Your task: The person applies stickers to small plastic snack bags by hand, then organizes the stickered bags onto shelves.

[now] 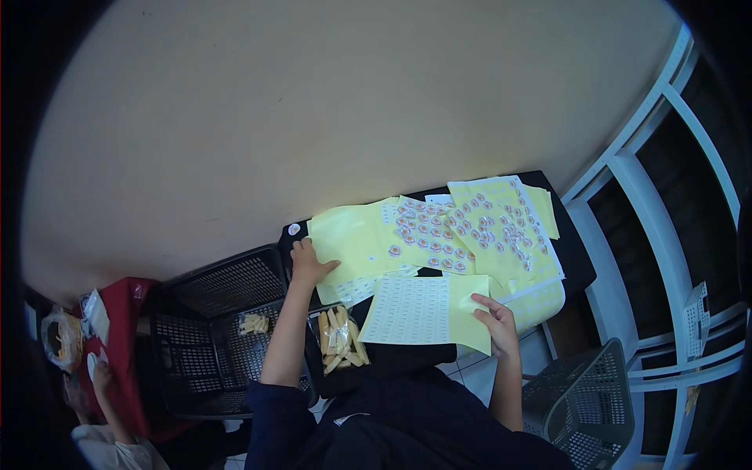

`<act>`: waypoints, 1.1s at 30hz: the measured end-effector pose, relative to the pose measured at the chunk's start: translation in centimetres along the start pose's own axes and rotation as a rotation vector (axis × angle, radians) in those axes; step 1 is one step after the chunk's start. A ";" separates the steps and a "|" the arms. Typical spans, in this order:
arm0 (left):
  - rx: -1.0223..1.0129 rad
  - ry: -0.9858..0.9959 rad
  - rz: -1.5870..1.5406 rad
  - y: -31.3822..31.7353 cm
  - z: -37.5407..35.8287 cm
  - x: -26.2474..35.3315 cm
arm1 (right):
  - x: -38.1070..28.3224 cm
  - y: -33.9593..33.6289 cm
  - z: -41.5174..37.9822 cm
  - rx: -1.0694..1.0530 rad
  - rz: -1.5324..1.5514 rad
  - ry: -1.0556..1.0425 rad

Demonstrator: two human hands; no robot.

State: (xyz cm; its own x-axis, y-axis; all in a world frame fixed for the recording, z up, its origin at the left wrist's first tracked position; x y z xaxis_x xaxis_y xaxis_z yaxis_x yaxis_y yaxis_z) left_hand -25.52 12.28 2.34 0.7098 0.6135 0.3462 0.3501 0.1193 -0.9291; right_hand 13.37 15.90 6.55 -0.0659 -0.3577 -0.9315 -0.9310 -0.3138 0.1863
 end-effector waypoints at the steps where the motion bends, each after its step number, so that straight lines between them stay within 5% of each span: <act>1: 0.021 -0.016 -0.079 -0.2 0.3 -0.6 | 0.0 0.3 0.3 -0.027 0.048 0.018; 9: -0.146 -0.153 -0.477 -0.8 0.2 -4.6 | 2.0 2.0 2.2 -0.158 0.091 0.090; 13: -0.253 0.117 -0.842 -0.8 -1.4 -3.4 | 2.8 2.2 3.2 -0.236 0.109 0.169; 16: -0.437 -0.147 -1.226 -2.3 -3.2 -1.8 | 3.1 2.2 3.4 -0.282 0.124 0.255; 20: -0.399 -0.220 -1.359 -2.8 -3.2 -1.3 | 3.1 2.5 3.4 -0.283 0.175 0.243; 23: -0.321 -0.021 -0.955 -2.6 -3.5 -0.7 | 3.2 2.6 3.3 -0.301 0.213 0.234; 25: -0.107 -0.027 -0.068 -0.6 -2.8 -1.7 | 3.3 2.4 3.1 -0.253 0.203 0.220; 33: -0.034 -0.311 -0.029 -0.1 -3.6 2.2 | 4.3 -0.1 2.0 -0.174 0.162 0.169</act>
State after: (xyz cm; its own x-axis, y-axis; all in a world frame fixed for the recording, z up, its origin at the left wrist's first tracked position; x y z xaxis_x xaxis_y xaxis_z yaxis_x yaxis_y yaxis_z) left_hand -21.81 10.82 3.61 0.4802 0.8199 0.3116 0.3917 0.1174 -0.9126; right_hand 12.43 16.17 1.95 -0.1342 -0.5527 -0.8225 -0.8365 -0.3819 0.3930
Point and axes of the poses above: each hand's wrist, its own z-axis towards the middle knuckle, its own y-axis out of the palm, x = y × z, the point moved 4 cm from there along z, towards the middle knuckle
